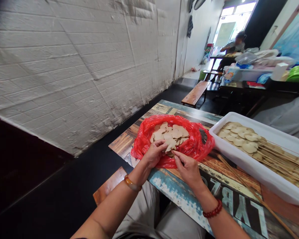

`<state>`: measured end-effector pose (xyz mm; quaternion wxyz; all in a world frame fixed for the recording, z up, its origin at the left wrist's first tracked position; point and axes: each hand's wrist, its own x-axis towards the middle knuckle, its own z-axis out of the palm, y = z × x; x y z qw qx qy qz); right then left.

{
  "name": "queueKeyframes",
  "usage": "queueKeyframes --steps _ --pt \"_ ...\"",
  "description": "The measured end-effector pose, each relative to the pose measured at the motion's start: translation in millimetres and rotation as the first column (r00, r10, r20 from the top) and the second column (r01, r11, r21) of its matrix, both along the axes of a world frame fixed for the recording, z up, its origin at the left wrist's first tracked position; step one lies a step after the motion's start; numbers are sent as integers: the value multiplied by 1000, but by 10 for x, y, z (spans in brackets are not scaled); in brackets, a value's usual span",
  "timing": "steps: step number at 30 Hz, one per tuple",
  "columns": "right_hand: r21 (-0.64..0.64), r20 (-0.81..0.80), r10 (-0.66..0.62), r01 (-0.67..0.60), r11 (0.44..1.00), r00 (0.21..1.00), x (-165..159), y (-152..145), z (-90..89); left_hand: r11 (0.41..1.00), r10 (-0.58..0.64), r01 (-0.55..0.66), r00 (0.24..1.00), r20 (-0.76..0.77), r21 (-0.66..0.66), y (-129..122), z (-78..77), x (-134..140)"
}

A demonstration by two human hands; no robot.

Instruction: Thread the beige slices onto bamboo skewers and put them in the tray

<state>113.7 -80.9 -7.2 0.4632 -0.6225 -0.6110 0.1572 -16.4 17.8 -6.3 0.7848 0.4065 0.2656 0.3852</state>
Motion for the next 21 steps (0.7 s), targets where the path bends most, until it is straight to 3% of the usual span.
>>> queueKeyframes --steps 21 --pt "23 31 -10 10 1000 999 23 7 -35 999 18 -18 1000 -20 -28 -2 -1 7"
